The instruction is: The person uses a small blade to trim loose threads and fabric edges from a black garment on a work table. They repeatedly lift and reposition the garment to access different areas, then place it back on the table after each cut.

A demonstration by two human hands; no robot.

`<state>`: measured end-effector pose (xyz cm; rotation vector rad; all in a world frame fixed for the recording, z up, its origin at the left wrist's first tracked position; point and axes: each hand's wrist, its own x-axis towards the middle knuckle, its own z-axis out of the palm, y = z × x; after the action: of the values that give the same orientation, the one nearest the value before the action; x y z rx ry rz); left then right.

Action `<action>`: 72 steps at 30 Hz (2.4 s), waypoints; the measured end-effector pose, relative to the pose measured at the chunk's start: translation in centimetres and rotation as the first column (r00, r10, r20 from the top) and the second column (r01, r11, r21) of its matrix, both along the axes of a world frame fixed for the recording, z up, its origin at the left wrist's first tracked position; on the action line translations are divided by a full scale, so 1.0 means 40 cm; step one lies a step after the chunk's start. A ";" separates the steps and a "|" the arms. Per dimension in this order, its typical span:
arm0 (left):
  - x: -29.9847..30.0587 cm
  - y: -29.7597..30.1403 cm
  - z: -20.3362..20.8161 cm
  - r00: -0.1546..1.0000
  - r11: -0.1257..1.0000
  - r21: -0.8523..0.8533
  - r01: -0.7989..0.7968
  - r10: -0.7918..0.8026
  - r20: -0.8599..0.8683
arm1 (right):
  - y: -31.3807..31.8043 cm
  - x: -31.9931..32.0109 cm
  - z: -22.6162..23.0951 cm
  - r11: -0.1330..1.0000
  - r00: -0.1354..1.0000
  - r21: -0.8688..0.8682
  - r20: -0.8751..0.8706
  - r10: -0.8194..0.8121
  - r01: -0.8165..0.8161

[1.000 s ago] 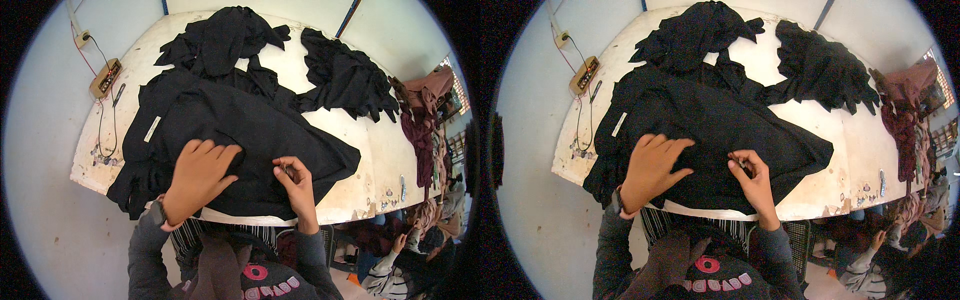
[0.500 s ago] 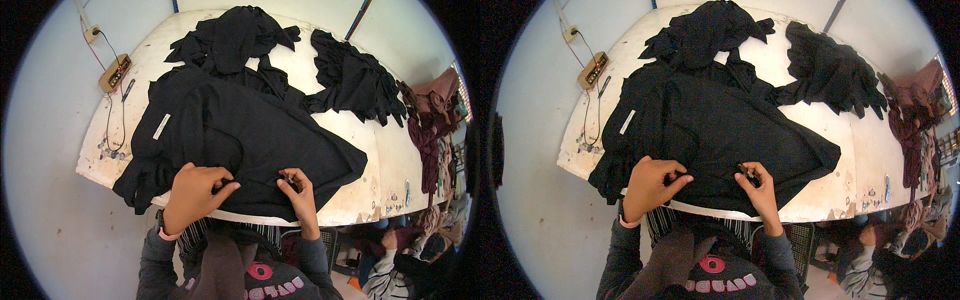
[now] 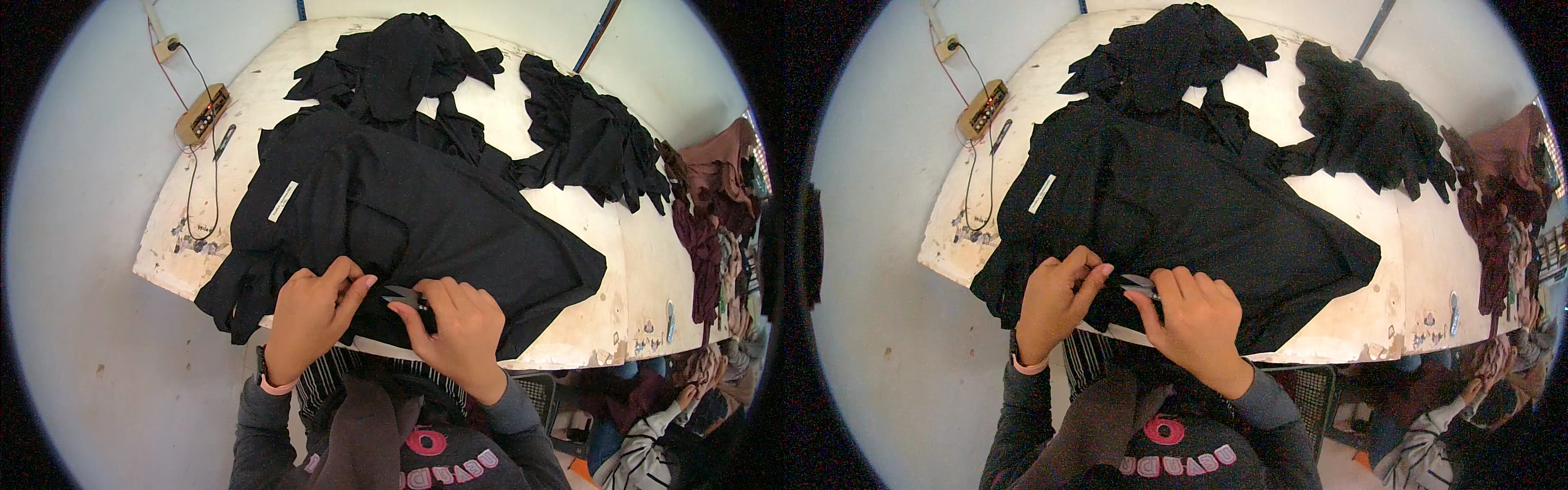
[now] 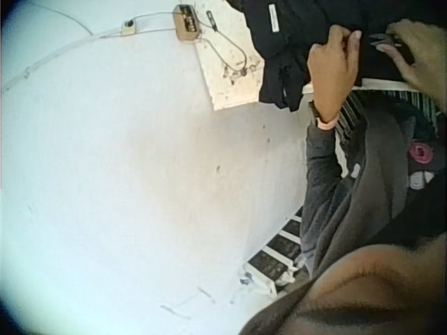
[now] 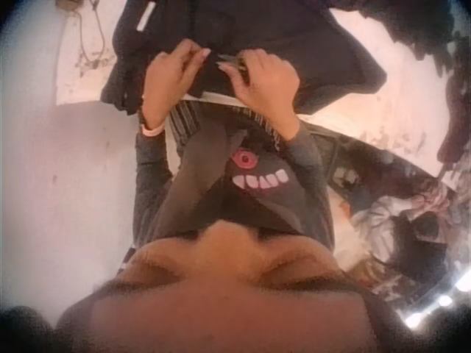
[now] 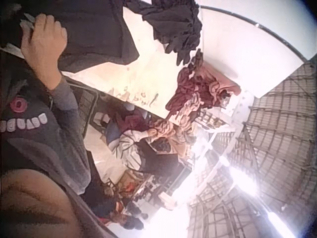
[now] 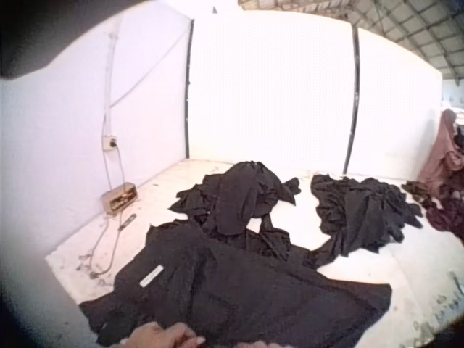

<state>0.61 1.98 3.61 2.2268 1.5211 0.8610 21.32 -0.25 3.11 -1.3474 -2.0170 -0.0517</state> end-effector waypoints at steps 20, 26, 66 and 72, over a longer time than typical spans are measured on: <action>0.004 0.053 -0.070 0.937 0.935 0.350 -0.054 -0.074 0.342 | 0.095 0.194 0.023 0.981 0.942 0.180 -0.310 0.127 -0.073; -0.064 0.125 -0.126 0.943 0.874 0.371 -0.313 0.334 0.008 | 0.025 0.586 0.270 0.453 0.781 0.637 -0.538 -0.318 0.624; -0.102 0.122 0.034 0.997 0.988 -0.154 0.008 0.004 0.077 | -0.086 0.329 0.098 0.848 0.922 -0.504 -0.383 -0.049 -0.165; -0.022 0.143 -0.010 0.959 0.953 -0.113 0.282 -0.278 0.048 | -0.006 0.150 -0.025 0.796 0.919 -0.468 -0.275 0.282 -0.384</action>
<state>-0.28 7.71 3.22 2.2580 1.1701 0.6961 27.30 -0.49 2.12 -1.2069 -2.1503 0.8086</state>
